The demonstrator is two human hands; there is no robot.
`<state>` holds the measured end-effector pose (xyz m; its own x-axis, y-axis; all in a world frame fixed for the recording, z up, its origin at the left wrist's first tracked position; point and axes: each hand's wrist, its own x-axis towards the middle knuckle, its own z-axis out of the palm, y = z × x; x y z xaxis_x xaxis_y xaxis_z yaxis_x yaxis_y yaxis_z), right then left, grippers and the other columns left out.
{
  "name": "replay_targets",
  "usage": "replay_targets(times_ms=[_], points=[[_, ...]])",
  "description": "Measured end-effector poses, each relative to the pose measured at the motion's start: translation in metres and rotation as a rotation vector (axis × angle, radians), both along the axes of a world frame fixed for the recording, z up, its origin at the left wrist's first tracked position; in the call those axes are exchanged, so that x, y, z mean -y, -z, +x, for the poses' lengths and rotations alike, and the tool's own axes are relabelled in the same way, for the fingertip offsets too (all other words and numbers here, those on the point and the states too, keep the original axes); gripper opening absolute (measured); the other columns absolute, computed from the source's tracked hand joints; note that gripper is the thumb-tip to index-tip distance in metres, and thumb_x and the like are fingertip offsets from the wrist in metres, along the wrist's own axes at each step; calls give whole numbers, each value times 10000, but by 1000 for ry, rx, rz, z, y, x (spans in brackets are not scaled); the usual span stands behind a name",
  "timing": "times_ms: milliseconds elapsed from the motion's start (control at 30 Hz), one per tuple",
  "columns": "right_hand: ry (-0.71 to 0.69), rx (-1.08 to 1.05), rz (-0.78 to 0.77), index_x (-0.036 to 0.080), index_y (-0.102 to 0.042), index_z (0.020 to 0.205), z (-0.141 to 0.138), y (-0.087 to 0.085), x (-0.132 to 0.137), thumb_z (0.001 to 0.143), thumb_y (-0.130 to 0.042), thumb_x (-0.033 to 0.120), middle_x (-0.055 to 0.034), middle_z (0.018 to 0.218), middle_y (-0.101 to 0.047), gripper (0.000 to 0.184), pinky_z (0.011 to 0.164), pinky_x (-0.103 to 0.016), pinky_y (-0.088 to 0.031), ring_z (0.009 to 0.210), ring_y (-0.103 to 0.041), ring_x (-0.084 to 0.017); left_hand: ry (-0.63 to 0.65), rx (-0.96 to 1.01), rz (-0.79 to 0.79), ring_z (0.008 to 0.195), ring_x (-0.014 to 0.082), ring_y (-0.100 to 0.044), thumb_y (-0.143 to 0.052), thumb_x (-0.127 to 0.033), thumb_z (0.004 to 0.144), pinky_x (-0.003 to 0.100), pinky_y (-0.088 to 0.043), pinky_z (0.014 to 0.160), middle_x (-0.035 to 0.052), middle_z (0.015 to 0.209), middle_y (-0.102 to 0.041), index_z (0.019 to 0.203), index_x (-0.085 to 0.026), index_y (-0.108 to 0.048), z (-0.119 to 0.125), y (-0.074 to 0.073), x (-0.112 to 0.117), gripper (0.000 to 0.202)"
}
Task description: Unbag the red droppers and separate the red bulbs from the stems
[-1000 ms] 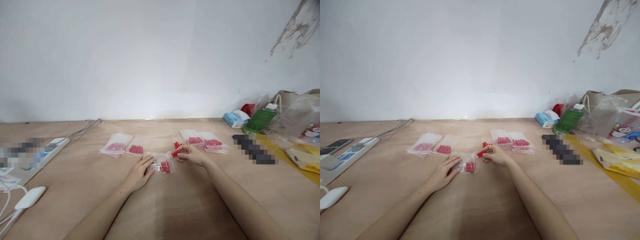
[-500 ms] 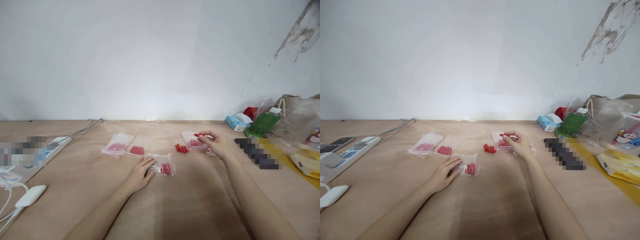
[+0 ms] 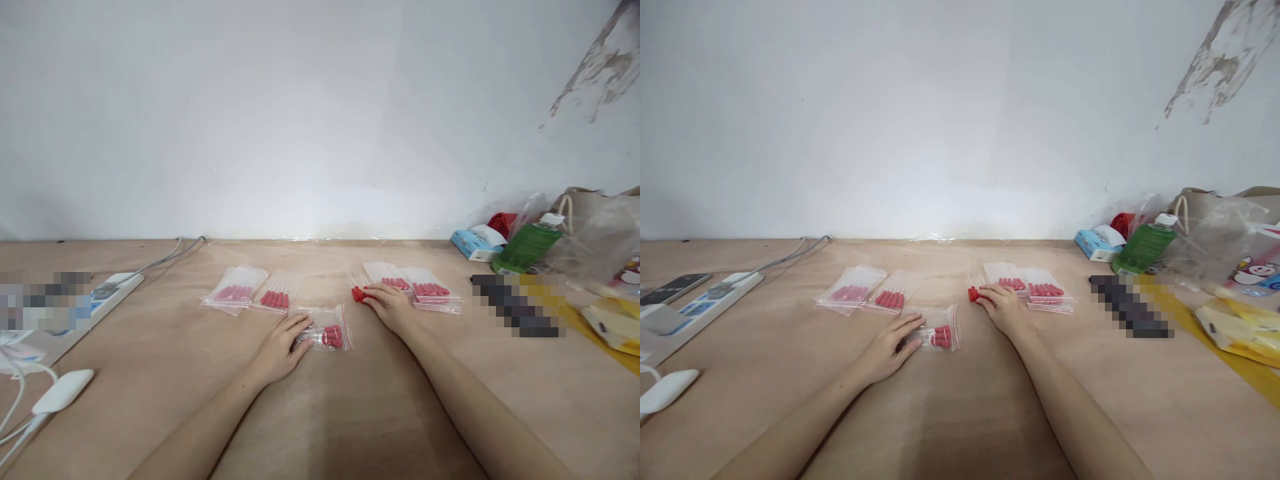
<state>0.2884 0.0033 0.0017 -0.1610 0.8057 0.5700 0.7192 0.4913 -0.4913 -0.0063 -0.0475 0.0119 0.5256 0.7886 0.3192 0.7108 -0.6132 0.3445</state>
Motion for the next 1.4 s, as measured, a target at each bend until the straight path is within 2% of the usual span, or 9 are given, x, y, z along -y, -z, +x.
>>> replay_targets(times_ms=[200,367,500,633,767,933,1033,1133,1400], points=[[129,118,72,272,-651,946,3,-1,1,810,-526,431,-34,1010,-665,243,891,-383,-271,942,-585,-210,-5,21,-20,1172,208,-456,-443,-369,866,419,-361,1015,71,1257,-514,1260,-220,-453,1,-3,1,422],[202,48,179,211,-648,870,-3,-11,10,816,-506,373,-61,921,-649,222,830,-351,-281,879,-561,-191,-15,42,-16,1200,208,-430,-454,-373,860,404,-368,1015,73,1280,-492,1265,-212,-444,1,-3,1,436],[-39,104,16,202,-614,647,-21,-21,27,764,-556,339,-15,647,-602,189,746,-329,-294,684,-520,-152,-19,41,4,1224,223,-406,-472,-381,851,425,-352,1026,71,1297,-480,1245,-217,-473,-1,1,0,427],[-283,222,-156,263,-674,812,-40,-25,40,737,-594,329,-11,716,-606,128,740,-330,-303,746,-495,-167,-5,31,16,1209,232,-425,-471,-373,853,447,-359,1016,76,1287,-492,1243,-222,-479,-1,2,-1,418],[-307,223,-242,261,-628,1020,-47,-21,41,754,-592,364,-47,910,-607,288,764,-345,-327,850,-491,-197,-13,29,26,1202,229,-432,-475,-353,852,443,-365,1013,74,1284,-494,1241,-222,-482,-1,2,-1,411],[-417,171,-286,231,-621,961,-49,-23,40,787,-563,356,-46,977,-585,222,812,-323,-346,918,-505,-188,-20,56,64,1163,232,-469,-487,-350,844,448,-384,994,84,1242,-530,1210,-212,-513,1,4,-2,392],[-460,158,-284,240,-613,955,-52,-24,40,697,-658,356,-23,1015,-583,287,849,-328,-335,959,-504,-197,-35,67,71,1139,228,-492,-479,-344,850,446,-389,991,89,1216,-551,1188,-204,-537,3,5,-3,371],[-451,158,-269,225,-620,893,-57,-24,40,633,-687,276,-15,952,-593,272,830,-316,-351,908,-518,-189,-44,64,59,1152,225,-483,-474,-344,852,440,-386,998,86,1220,-551,1180,-200,-547,4,4,-3,366],[-393,65,-243,193,-513,783,-65,-26,46,658,-535,122,4,749,-562,146,641,-236,-384,675,-492,-121,4,20,-12,1224,223,-411,-493,-346,836,454,-319,1043,68,1307,-475,1267,-234,-456,0,2,-2,446]])
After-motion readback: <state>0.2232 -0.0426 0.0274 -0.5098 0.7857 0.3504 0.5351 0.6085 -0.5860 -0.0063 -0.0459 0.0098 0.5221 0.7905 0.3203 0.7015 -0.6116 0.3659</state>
